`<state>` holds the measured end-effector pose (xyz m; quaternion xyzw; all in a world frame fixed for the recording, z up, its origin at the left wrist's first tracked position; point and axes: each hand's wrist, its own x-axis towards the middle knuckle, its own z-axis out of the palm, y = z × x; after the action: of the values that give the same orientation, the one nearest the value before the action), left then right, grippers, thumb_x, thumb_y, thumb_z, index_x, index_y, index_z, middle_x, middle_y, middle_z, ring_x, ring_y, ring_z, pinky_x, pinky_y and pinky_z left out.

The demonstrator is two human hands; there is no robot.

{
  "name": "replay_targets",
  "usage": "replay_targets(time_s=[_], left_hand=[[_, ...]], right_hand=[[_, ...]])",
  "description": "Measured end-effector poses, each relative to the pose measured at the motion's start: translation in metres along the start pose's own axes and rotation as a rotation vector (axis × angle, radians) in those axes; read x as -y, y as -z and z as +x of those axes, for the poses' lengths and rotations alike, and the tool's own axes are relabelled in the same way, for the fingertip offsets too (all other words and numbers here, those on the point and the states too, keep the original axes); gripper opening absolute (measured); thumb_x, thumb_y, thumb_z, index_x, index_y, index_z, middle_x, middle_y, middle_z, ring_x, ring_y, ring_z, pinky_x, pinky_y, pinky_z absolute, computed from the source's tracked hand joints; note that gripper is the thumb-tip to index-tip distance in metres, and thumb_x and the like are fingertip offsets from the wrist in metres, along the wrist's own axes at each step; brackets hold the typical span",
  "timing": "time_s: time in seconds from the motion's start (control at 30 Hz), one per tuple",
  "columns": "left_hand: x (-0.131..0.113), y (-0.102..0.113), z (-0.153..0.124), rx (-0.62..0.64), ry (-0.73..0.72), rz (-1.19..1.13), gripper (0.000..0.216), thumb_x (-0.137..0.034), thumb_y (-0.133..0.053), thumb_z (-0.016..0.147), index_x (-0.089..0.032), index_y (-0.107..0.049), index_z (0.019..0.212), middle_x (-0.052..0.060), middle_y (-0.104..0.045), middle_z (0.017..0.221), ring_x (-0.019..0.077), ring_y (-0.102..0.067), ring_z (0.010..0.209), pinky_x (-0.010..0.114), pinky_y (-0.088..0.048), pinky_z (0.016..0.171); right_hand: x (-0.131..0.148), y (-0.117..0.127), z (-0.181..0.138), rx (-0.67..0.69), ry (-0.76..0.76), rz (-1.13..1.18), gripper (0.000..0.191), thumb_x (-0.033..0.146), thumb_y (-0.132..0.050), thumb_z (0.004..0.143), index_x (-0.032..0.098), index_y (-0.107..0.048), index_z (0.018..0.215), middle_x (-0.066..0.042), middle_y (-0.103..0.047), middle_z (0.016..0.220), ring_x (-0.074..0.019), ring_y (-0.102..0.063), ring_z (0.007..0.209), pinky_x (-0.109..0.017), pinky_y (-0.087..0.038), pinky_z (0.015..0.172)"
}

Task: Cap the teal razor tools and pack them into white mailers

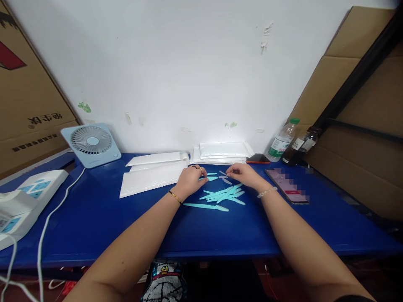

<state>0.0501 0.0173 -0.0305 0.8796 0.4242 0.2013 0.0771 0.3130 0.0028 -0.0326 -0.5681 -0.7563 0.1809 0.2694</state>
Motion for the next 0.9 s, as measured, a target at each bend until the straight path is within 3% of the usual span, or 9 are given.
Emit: replay_targets(time_s=[0.13, 0.27, 0.43, 0.77, 0.83, 0.9], left_hand=[[-0.014, 0.0, -0.006, 0.168, -0.121, -0.126, 0.03, -0.05, -0.059, 0.078, -0.022, -0.067, 0.087, 0.002, -0.065, 0.087, 0.0178, -0.06, 0.08, 0.026, -0.042, 0.067], [-0.02, -0.004, -0.008, 0.265, -0.128, -0.159, 0.027, -0.047, -0.062, 0.075, -0.022, -0.068, 0.082, 0.002, -0.067, 0.081, 0.0179, -0.061, 0.077, 0.026, -0.041, 0.065], [-0.018, -0.006, -0.007, 0.258, -0.088, -0.188, 0.02, -0.04, -0.058, 0.078, -0.022, -0.068, 0.079, 0.002, -0.068, 0.08, 0.0165, -0.06, 0.074, 0.024, -0.04, 0.062], [-0.018, 0.004, -0.012, 0.397, -0.002, -0.235, 0.018, -0.036, -0.058, 0.076, -0.02, -0.067, 0.077, 0.001, -0.067, 0.074, 0.0142, -0.058, 0.065, 0.023, -0.038, 0.054], [-0.017, 0.005, -0.012, 0.373, -0.018, -0.237, 0.02, -0.036, -0.055, 0.079, -0.02, -0.067, 0.078, 0.002, -0.068, 0.078, 0.0149, -0.059, 0.068, 0.023, -0.04, 0.058], [-0.017, 0.005, -0.012, 0.272, -0.043, -0.256, 0.029, -0.038, -0.044, 0.087, -0.02, -0.066, 0.082, 0.003, -0.068, 0.086, 0.016, -0.06, 0.076, 0.025, -0.043, 0.066]], right_hand=[[0.002, 0.018, -0.011, 0.196, 0.016, 0.027, 0.023, 0.036, -0.065, 0.072, 0.019, -0.071, 0.085, -0.003, -0.065, 0.076, -0.0153, -0.055, 0.067, -0.026, -0.044, 0.062], [-0.002, 0.028, -0.017, 0.309, 0.014, -0.043, 0.023, 0.033, -0.071, 0.064, 0.019, -0.071, 0.082, -0.003, -0.064, 0.082, -0.0163, -0.055, 0.07, -0.026, -0.044, 0.064], [0.003, 0.026, -0.017, 0.405, -0.007, -0.063, 0.014, 0.028, -0.067, 0.067, 0.019, -0.068, 0.077, -0.003, -0.063, 0.075, -0.0156, -0.053, 0.065, -0.025, -0.041, 0.059], [0.014, 0.026, -0.02, 0.566, 0.004, 0.017, 0.014, 0.022, -0.062, 0.07, 0.019, -0.067, 0.083, -0.001, -0.061, 0.07, -0.0138, -0.053, 0.061, -0.023, -0.039, 0.054], [0.015, 0.027, -0.021, 0.536, 0.02, -0.007, 0.012, 0.022, -0.062, 0.07, 0.019, -0.066, 0.08, -0.002, -0.062, 0.073, -0.014, -0.052, 0.062, -0.023, -0.039, 0.055], [0.018, 0.026, -0.022, 0.472, 0.032, 0.003, 0.011, 0.024, -0.061, 0.071, 0.018, -0.065, 0.08, -0.003, -0.062, 0.076, -0.0144, -0.052, 0.064, -0.024, -0.04, 0.057]])
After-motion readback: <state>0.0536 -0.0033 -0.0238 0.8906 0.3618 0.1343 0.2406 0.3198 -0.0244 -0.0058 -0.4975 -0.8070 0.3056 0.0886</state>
